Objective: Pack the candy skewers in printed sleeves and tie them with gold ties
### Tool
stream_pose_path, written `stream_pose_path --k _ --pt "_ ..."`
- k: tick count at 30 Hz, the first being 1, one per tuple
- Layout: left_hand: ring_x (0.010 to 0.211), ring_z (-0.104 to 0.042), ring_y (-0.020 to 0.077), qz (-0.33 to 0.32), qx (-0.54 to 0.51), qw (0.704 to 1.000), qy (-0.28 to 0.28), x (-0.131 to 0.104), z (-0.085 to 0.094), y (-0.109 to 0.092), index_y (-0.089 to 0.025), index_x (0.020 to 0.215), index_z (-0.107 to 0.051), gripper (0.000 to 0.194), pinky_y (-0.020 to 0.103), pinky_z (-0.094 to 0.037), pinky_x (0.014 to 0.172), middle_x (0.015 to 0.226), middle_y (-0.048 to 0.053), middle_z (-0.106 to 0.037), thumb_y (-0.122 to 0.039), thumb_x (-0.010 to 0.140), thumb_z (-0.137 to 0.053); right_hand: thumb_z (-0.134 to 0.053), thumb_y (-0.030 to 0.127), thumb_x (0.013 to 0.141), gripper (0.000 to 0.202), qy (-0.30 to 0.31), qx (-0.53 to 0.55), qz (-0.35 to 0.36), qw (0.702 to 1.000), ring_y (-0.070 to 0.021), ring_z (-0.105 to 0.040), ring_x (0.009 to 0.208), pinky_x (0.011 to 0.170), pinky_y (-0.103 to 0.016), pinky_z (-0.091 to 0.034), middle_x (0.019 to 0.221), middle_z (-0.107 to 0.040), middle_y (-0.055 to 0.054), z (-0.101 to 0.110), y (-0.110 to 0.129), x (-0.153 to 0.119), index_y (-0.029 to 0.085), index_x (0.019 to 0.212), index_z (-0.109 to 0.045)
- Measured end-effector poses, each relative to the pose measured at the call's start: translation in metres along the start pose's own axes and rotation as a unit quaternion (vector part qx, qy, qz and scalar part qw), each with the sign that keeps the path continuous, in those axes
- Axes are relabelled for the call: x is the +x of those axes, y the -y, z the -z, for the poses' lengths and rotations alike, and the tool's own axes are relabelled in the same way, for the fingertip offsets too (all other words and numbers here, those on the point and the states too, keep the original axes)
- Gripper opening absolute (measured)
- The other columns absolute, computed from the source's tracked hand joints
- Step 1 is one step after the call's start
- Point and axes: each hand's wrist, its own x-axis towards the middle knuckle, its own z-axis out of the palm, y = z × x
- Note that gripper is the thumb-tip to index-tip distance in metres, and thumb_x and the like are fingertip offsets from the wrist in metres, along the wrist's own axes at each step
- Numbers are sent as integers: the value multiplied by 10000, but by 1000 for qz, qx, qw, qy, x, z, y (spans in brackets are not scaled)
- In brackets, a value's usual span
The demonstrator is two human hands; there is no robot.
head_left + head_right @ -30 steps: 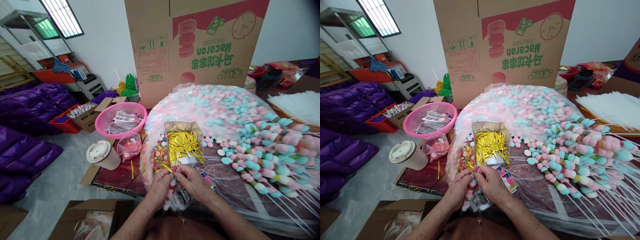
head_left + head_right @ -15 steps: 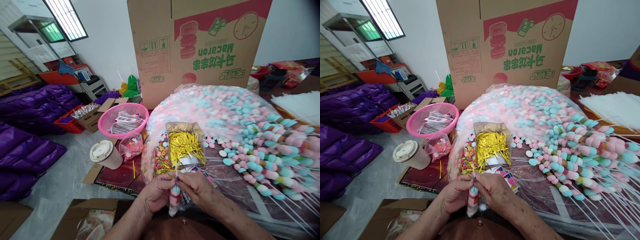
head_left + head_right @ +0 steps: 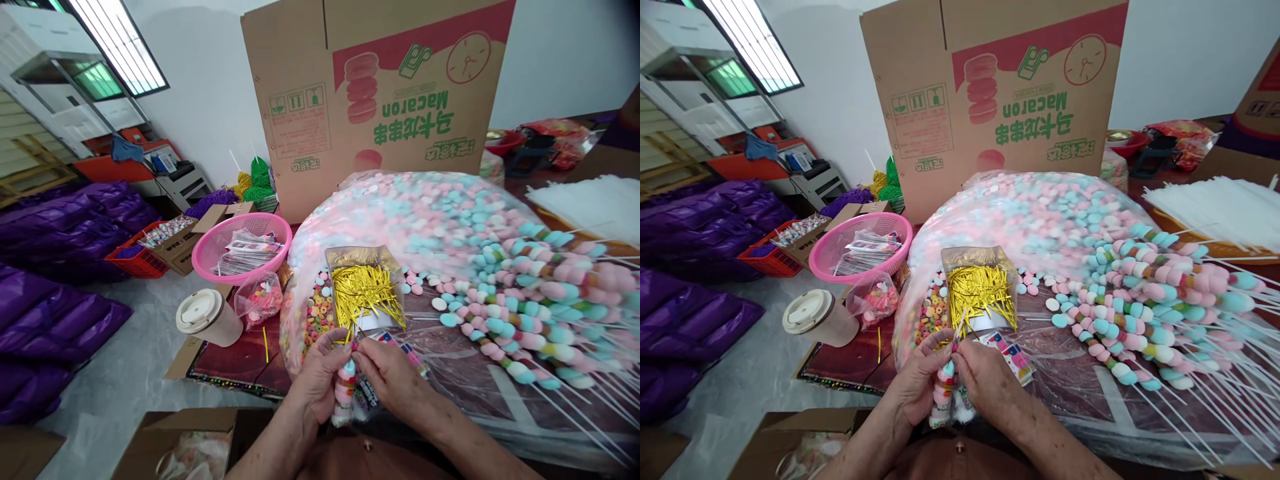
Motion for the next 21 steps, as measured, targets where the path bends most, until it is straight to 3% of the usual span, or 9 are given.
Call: stream_pose_path --k 3,6,8,11,12,14,16,17,21 --pt "428 -476 69 -59 113 992 -9 0 -3 5 -171 964 -515 477 179 -349 435 580 -47 -561 -325 584 -758 -315 150 874 276 -37 -140 109 983 -136 -495 508 489 -253 -306 569 -567 -24 10 -7 3 180 668 -495" --pt "499 -528 103 -136 218 965 -46 -6 -9 5 -215 1174 -434 673 203 -366 459 719 -13 -616 -429 609 -729 -333 146 872 273 -163 -207 165 950 -146 -473 516 516 -267 -310 545 -530 -26 25 -6 7 180 652 -492" --pt "530 -561 139 -68 233 970 -23 -12 -14 -4 -203 1258 -378 753 234 -394 493 730 21 -636 -575 654 -628 -372 144 857 237 -236 -209 182 931 -146 -458 529 530 -271 -308 540 -513 -20 29 1 4 182 661 -500" --pt "473 -553 166 53 143 986 71 -24 -19 -33 -169 1253 -406 847 283 -420 503 631 34 -630 -786 685 -288 -386 146 824 210 -147 -104 189 965 -130 -435 513 505 -262 -295 548 -518 -8 19 14 -6 192 652 -497" --pt "477 -554 159 5 97 991 88 -28 -19 -44 -191 1233 -433 830 294 -438 540 629 27 -634 -788 700 -213 -381 161 818 215 -84 -32 154 984 -120 -424 498 485 -253 -288 545 -511 0 14 16 -8 196 630 -480" --pt "515 -572 167 -63 79 983 154 -35 -14 -61 -201 1121 -556 834 336 -466 635 603 28 -638 -798 695 -158 -380 228 810 233 -20 149 -15 989 -100 -373 444 430 -230 -264 496 -440 33 6 17 -8 205 581 -417" --pt "560 -602 226 21 213 946 242 -38 -6 -65 -114 927 -664 924 400 -471 678 590 96 -649 -820 666 -129 -402 320 779 236 -48 330 -199 921 -76 -259 368 369 -210 -207 427 -309 82 4 17 -3 217 570 -370" --pt "625 -617 238 46 290 925 243 -38 -3 -62 -110 873 -683 854 407 -464 734 643 111 -669 -786 705 -189 -434 349 748 230 -62 402 -261 876 -64 -206 348 350 -201 -175 406 -262 101 4 19 0 219 571 -365" --pt "1003 -553 215 -70 392 905 147 -32 -3 -32 -160 982 -658 493 349 -345 971 968 74 -671 -548 834 -392 -558 319 619 210 22 593 -333 733 -34 -128 300 320 -177 -95 333 -257 134 0 38 3 217 574 -380"
